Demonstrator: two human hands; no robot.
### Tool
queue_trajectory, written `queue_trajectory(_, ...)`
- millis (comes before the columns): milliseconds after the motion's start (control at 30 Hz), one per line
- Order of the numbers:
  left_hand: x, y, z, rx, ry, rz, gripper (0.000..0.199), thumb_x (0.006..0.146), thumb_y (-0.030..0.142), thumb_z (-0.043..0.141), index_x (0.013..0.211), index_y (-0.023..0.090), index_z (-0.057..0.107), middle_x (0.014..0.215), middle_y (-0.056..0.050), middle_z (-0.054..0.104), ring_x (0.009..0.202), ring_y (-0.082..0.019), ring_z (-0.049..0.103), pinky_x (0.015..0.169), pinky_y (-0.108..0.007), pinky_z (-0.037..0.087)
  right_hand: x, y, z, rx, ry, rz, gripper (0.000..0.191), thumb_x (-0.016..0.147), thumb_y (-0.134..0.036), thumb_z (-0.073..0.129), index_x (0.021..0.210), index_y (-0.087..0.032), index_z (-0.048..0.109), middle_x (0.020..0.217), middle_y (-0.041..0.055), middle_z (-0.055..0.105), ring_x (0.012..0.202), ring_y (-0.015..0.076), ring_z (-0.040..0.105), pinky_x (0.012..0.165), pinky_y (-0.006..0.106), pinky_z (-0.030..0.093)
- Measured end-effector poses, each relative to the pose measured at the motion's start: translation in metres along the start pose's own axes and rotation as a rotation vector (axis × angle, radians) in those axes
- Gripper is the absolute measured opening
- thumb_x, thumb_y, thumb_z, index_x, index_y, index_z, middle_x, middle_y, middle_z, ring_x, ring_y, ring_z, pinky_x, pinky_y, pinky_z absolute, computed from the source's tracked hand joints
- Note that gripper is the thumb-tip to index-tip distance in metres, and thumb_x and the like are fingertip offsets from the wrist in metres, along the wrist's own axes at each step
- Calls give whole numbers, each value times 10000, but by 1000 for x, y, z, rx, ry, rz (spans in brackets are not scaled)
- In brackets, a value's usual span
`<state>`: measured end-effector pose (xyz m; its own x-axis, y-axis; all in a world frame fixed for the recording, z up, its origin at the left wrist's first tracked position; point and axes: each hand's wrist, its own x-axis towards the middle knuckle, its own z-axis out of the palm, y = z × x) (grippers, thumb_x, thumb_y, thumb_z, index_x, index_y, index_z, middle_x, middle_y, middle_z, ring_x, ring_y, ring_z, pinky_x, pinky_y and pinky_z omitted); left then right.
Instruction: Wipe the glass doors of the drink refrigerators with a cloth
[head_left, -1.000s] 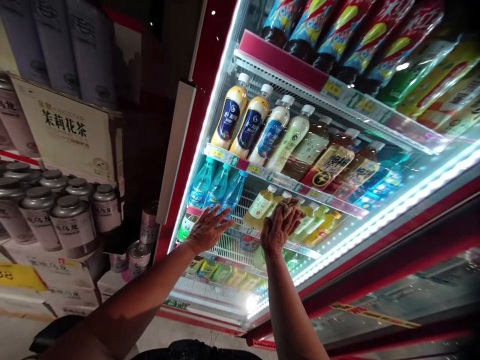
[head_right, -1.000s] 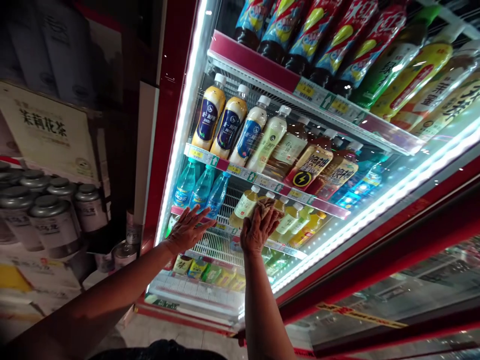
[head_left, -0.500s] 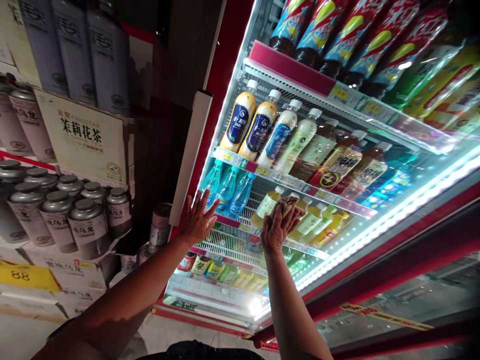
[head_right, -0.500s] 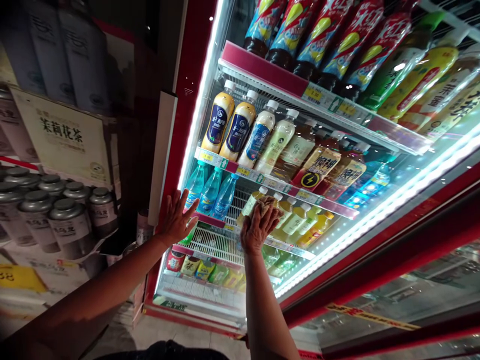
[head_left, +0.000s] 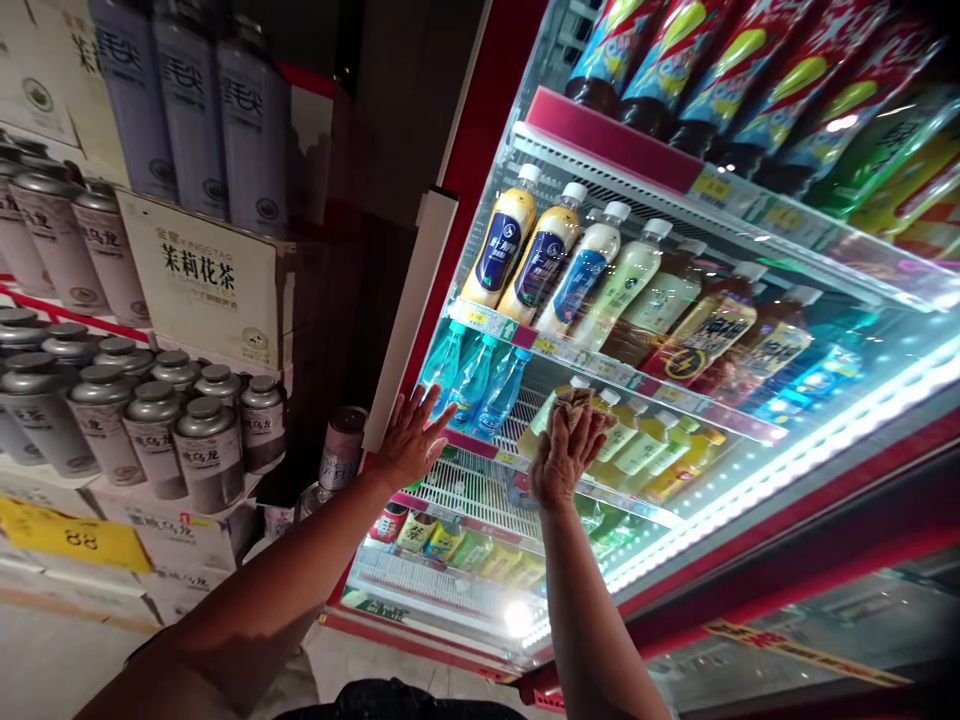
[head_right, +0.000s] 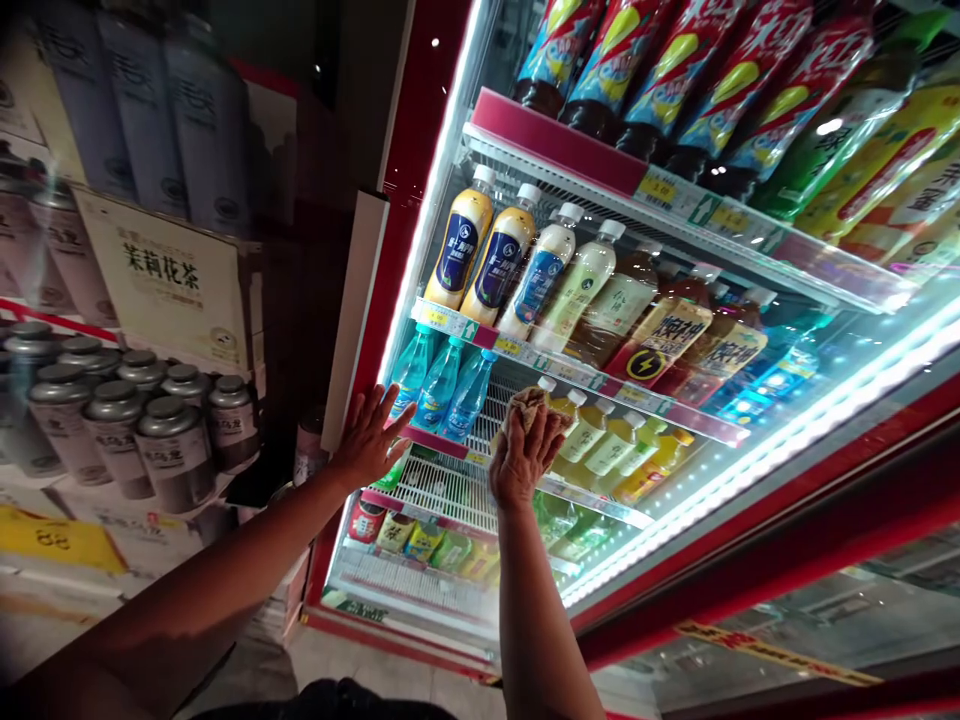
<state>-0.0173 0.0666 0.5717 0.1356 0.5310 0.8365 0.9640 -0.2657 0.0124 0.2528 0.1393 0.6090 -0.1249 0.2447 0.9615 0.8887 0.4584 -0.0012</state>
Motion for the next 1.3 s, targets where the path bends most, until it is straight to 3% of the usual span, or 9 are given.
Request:
queue_trajectory(133,0,0,-1,-4,-9,-7,828,935,342,706,1647,322,285,1732,-109,184,1611,-331,148,1306,-561,147,18,-20,7,10,9,66,436,1025,-281,461,1425,-188,607,1690,191,320,1622,326,124,1235,701,183)
queue_trajectory(367,0,-2,0,-38,7,-9,799,937,331,697,1637,347,313,1729,-74,223,1609,-310,175,1316,-529,151,-3,-10,-12,-24,-269,-273,412,1008,-285,512,1391,-335,656,1606,63,504,1596,254,245,1283,588,168)
queue_trajectory(500,0,1,0,-41,10,-18,752,949,337,677,1624,351,345,1733,-64,218,1612,-305,164,1318,-531,141,3,0,-9,-45,-157,-176,409,1011,-280,498,1385,-286,663,1631,97,464,1599,281,241,1265,605,203)
queue_trajectory(633,0,5,-1,-26,5,-44,751,952,338,673,1625,350,342,1740,-65,188,1615,-314,146,1314,-547,143,21,-27,7,-15,-28,-70,437,1020,-282,488,1431,-236,631,1663,151,401,1609,333,200,1245,668,188)
queue_trajectory(767,0,9,-2,-8,18,-66,749,959,337,666,1629,351,330,1743,-69,162,1616,-321,131,1308,-559,164,22,-46,4,14,-107,-209,440,1017,-265,512,1444,-274,619,1630,110,469,1605,288,230,1273,612,161)
queue_trajectory(900,-2,13,-1,5,3,-86,741,976,314,638,1637,355,306,1747,-67,129,1617,-330,112,1300,-583,182,19,-30,-12,19,-257,-405,456,1017,-243,500,1447,-346,608,1598,45,524,1595,228,266,1296,554,138)
queue_trajectory(1000,-4,19,2,9,6,-121,756,984,298,621,1648,356,265,1752,-76,60,1617,-348,79,1288,-625,181,30,-23,-14,25,-207,-342,477,1019,-254,498,1482,-329,578,1633,67,475,1605,250,239,1288,573,163)
queue_trajectory(1133,-5,27,8,16,36,-172,840,957,271,655,1662,355,204,1753,-79,14,1616,-360,40,1280,-657,175,47,-44,-3,57,-103,-202,514,1030,-279,475,1542,-280,517,1673,119,400,1616,314,192,1263,646,163)
queue_trajectory(1300,-6,32,11,36,40,-199,838,956,247,649,1661,345,207,1753,-79,33,1617,-356,15,1279,-665,169,34,-57,-4,113,-235,-461,508,1028,-257,470,1531,-298,524,1624,74,489,1610,246,225,1298,559,99)
